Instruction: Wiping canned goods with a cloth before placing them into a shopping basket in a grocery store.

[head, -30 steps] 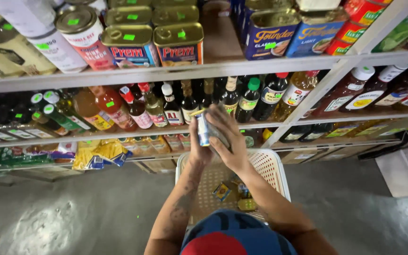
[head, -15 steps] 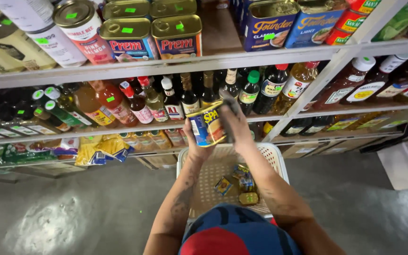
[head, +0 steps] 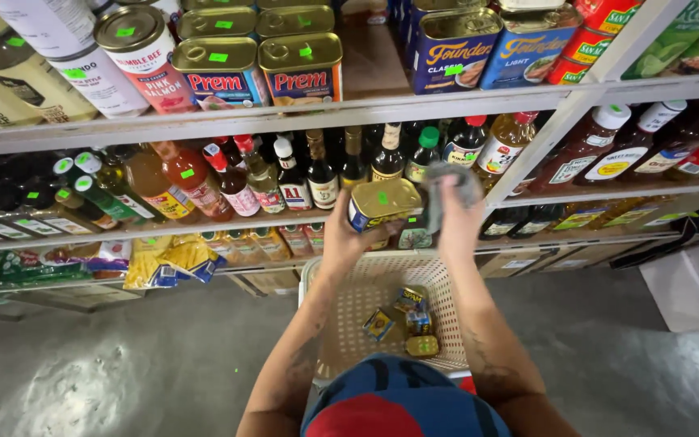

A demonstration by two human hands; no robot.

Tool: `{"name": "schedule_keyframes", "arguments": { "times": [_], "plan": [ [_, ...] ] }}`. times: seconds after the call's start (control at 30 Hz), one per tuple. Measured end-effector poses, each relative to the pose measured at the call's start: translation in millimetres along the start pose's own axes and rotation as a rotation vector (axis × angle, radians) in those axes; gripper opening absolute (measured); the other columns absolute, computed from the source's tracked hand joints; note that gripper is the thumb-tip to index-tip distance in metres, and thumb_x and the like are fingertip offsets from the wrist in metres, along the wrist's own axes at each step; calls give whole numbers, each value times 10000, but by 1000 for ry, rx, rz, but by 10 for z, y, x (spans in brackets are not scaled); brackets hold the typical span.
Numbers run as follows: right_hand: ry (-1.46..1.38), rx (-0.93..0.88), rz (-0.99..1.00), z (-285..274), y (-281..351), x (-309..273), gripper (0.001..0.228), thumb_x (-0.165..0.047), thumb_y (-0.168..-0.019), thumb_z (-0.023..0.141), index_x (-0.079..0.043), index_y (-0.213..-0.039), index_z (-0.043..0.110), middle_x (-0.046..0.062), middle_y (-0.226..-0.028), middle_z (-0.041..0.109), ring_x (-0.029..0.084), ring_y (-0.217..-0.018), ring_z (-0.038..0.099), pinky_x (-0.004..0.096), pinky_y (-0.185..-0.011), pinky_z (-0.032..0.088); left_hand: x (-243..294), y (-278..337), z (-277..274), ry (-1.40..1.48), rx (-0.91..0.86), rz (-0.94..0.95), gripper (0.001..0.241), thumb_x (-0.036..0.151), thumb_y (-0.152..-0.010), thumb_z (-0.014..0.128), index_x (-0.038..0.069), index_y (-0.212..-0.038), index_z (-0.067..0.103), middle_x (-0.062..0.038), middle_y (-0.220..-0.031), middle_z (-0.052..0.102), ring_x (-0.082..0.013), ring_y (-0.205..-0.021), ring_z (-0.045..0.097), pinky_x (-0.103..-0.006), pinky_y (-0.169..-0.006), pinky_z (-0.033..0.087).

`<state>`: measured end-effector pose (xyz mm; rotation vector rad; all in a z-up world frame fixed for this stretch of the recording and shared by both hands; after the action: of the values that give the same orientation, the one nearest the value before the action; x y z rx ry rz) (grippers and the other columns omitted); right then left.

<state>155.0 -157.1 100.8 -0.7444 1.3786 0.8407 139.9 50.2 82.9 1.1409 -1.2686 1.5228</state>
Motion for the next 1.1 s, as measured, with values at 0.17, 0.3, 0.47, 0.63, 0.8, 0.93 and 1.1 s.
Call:
{"name": "schedule_keyframes", "arguments": {
  "times": [0.17, 0.3, 0.47, 0.63, 0.8, 0.93, 1.1],
  "plan": [
    [477, -467, -917, 677, 862, -733, 436, -429, -893, 731, -268, -1298, 715, 5, -1515, 552, 467, -1371, 486, 794, -1099, 256, -223, -53, -22, -602, 53, 466, 719, 107, -618, 865, 21, -1281, 600, -218, -1255, 641, -460, -1145, 607, -524, -1028, 477],
    [321, -564, -780, 794, 541, -597, 450, -557, -985, 546, -245, -1250, 732, 25, -1510, 559, 401, -1394, 493, 726, -1156, 245, 271, 72, -63, -608, 79, 608, 1020, 28, -248, 953, 46, -1211, 618, -155, -1017, 634, -419, -933, 634, -481, -903, 531],
    [241, -318, -429, 539, -163, -245, 195, -395, -889, 817, -207, -941, 812, 29, -784, 727, 161, -789, 658, 357, -806, 517, -268, 85, -251, -395, 163, 55, 941, 332, -515, 1003, 137, -1304, 529, -194, -1091, 673, -469, -1064, 654, -568, -893, 497],
    [111, -331, -741, 636, 547, -378, 418, -272, -967, 664, -128, -1355, 602, 139, -1334, 607, 312, -1288, 480, 550, -1111, 320, 146, 176, -45, 242, 305, -235, 531, 295, -949, 720, 72, -1377, 499, -170, -1130, 666, -200, -957, 630, -370, -863, 564],
    [554, -93, -1149, 641, 947, -716, 349, -447, -1027, 565, -163, -1150, 727, 23, -1118, 666, 218, -1063, 593, 339, -975, 437, -757, 160, 104, 692, 329, -573, 500, 571, -888, 746, 179, -1165, 605, -84, -891, 679, -165, -697, 651, -335, -693, 581],
    [-293, -354, -980, 579, 501, -396, 490, -298, -1057, 566, -86, -1484, 452, 143, -1504, 453, 252, -1083, 588, 413, -948, 481, -339, 123, 368, 919, 289, -649, 613, 598, -893, 704, 140, -1287, 593, -56, -959, 651, -239, -810, 707, -444, -722, 592],
    [169, -372, -1304, 548, 881, -164, 348, -289, -945, 749, -94, -1233, 726, 84, -1337, 693, 389, -1359, 551, 661, -1210, 233, -23, 179, 476, 1193, 56, -658, 533, 607, -923, 671, 98, -1077, 695, 8, -760, 663, -146, -560, 686, -219, -400, 544]
  ]
}}
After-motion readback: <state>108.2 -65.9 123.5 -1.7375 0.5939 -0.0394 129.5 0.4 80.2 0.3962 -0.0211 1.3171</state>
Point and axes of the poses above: each hand's wrist, its own y-axis away from the middle knuckle, its own z-axis out of the palm, x = y × z, the point moved 8 cm from there along -y, towards the middle knuckle
